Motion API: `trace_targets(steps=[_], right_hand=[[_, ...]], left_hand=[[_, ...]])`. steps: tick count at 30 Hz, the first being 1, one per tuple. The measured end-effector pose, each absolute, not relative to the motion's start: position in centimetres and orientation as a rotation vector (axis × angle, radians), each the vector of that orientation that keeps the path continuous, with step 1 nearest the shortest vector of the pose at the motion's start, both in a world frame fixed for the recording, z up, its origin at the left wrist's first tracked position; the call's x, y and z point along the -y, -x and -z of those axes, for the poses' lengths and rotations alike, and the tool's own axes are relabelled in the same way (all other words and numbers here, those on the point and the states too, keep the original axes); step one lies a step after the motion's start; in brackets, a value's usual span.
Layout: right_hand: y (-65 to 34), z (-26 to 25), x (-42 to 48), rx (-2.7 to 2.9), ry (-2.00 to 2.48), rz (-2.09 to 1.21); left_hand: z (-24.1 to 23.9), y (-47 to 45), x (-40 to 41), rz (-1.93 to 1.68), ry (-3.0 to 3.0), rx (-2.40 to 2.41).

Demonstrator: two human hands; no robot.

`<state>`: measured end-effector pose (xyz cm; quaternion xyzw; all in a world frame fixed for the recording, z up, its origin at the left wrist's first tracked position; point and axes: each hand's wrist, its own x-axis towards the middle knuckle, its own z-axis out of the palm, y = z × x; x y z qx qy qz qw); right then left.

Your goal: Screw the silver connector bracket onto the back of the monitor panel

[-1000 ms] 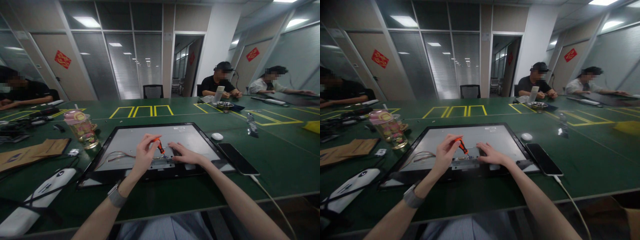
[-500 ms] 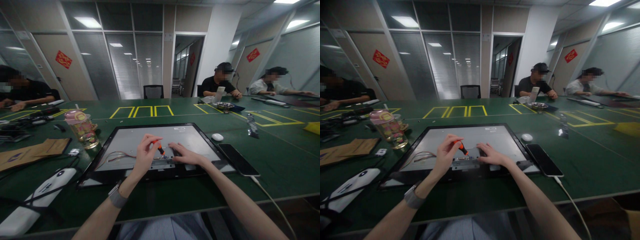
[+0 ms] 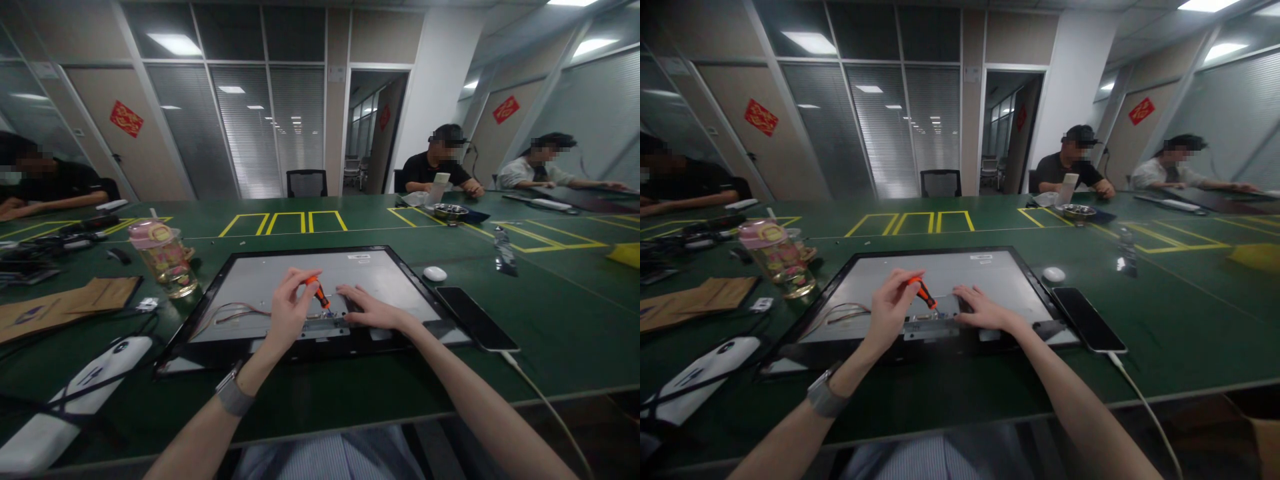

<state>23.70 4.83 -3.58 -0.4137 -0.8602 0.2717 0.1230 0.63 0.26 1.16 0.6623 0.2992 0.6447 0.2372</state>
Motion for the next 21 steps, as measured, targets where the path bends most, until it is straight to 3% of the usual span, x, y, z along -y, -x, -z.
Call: trace_targets(steps=[10,21], right_hand=[[-23.79,3.69,-4.90,2.504,1.191,-0.792],[-23.85,3.91,-5.01,2.508,1.185,-0.786]], left_hand=[[-1.34,-0.68,0.34,-1.668,-1.788,-0.753],[-0.73,-0.83,-0.56,-1.841,-1.713,-0.871]])
